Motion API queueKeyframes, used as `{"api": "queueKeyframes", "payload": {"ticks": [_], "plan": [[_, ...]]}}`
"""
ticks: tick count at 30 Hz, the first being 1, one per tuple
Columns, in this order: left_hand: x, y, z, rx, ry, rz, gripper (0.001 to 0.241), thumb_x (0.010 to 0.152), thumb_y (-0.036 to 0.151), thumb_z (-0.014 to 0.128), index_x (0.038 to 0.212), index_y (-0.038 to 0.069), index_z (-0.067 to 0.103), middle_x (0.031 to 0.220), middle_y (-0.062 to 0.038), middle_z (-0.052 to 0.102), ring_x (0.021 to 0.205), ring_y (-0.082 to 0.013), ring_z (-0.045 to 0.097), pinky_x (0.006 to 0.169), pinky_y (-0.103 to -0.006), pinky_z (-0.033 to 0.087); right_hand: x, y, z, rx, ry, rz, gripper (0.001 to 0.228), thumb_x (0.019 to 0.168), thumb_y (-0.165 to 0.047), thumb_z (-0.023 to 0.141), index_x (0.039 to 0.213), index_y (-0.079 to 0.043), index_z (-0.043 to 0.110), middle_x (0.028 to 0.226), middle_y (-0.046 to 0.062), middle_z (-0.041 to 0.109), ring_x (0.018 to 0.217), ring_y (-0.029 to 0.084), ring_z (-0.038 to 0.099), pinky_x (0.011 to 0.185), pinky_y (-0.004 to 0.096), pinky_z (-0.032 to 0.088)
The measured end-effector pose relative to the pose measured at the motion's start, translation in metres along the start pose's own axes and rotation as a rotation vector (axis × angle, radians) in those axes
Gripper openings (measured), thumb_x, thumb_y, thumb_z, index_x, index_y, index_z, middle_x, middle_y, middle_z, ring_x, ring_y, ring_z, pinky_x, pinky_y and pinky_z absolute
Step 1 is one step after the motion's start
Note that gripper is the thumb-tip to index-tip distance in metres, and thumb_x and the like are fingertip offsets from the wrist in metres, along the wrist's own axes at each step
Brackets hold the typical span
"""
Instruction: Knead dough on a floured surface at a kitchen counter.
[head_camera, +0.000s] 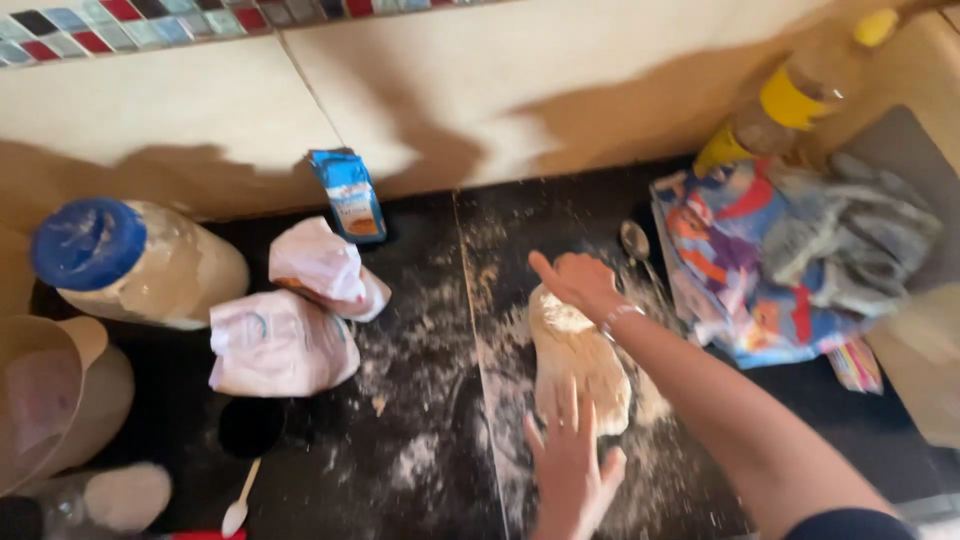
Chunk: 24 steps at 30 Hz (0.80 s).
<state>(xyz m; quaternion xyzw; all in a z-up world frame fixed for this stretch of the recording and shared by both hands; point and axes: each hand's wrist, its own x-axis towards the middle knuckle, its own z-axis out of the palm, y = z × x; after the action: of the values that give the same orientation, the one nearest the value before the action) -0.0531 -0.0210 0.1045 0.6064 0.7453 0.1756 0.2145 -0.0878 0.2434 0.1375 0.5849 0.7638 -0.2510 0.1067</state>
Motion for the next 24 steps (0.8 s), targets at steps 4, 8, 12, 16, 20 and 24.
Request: {"api": "queueKeyframes", "payload": {"ticks": [4, 8, 12, 16, 20, 24], "plan": [[0.008, -0.015, 0.024, 0.136, 0.101, 0.159, 0.097, 0.082, 0.056, 0.078, 0.156, 0.01, 0.036, 0.164, -0.022, 0.029, 0.15, -0.0455, 0.023, 0.12, -0.0588, 0.018, -0.074, 0.04, 0.058, -0.018, 0.033, -0.17, 0.074, 0.104, -0.066, 0.018, 0.049, -0.021, 0.04, 0.047, -0.011, 0.03, 0.042, 0.006, 0.025, 0.043, 0.022, 0.02], [0.003, -0.016, 0.029, 0.147, 0.126, 0.232, 0.092, 0.078, 0.053, 0.08, 0.147, 0.005, 0.042, 0.152, -0.025, 0.038, 0.143, -0.0513, 0.028, 0.12, -0.0638, 0.014, -0.083, 0.015, 0.08, 0.182, 0.267, 0.055, 0.061, 0.097, -0.055, 0.033, 0.058, -0.016, 0.059, 0.06, 0.003, 0.056, 0.056, 0.026, 0.051, 0.053, 0.04, 0.038], [0.013, -0.012, 0.015, -0.015, 0.057, 0.186, 0.094, 0.073, 0.038, 0.088, 0.149, 0.006, 0.042, 0.164, -0.026, 0.026, 0.146, -0.0536, 0.021, 0.118, -0.0654, 0.011, -0.021, 0.001, 0.078, 0.254, 0.414, -0.182, 0.044, 0.098, -0.025, 0.038, 0.056, -0.019, 0.048, 0.05, -0.008, 0.04, 0.039, 0.005, 0.029, 0.028, 0.022, 0.021], [0.02, -0.013, 0.024, 0.088, 0.049, 0.147, 0.101, 0.074, 0.051, 0.087, 0.153, 0.011, 0.039, 0.161, -0.023, 0.032, 0.143, -0.0507, 0.027, 0.117, -0.064, 0.016, 0.034, -0.015, 0.058, 0.197, 0.445, -0.153, 0.042, 0.103, -0.032, 0.04, 0.067, -0.018, 0.058, 0.056, -0.004, 0.051, 0.043, 0.008, 0.044, 0.035, 0.022, 0.037], [0.023, -0.024, 0.056, 0.061, 0.116, 0.137, 0.108, 0.055, 0.044, 0.087, 0.15, 0.014, 0.047, 0.161, -0.019, 0.033, 0.143, -0.0478, 0.028, 0.11, -0.0637, 0.024, 0.105, -0.022, 0.063, 0.214, 0.672, -0.281, 0.035, 0.1, -0.026, 0.042, 0.069, -0.013, 0.052, 0.063, 0.002, 0.051, 0.061, 0.019, 0.046, 0.065, 0.04, 0.039], [0.022, -0.037, 0.102, 0.129, 0.198, 0.135, 0.116, 0.043, 0.053, 0.087, 0.147, 0.02, 0.05, 0.158, -0.016, 0.04, 0.143, -0.045, 0.032, 0.103, -0.0655, 0.032, 0.134, -0.037, 0.037, 0.089, 0.616, -0.209, 0.039, 0.105, -0.033, 0.037, 0.081, -0.011, 0.06, 0.073, 0.005, 0.059, 0.07, 0.02, 0.054, 0.077, 0.038, 0.046]]}}
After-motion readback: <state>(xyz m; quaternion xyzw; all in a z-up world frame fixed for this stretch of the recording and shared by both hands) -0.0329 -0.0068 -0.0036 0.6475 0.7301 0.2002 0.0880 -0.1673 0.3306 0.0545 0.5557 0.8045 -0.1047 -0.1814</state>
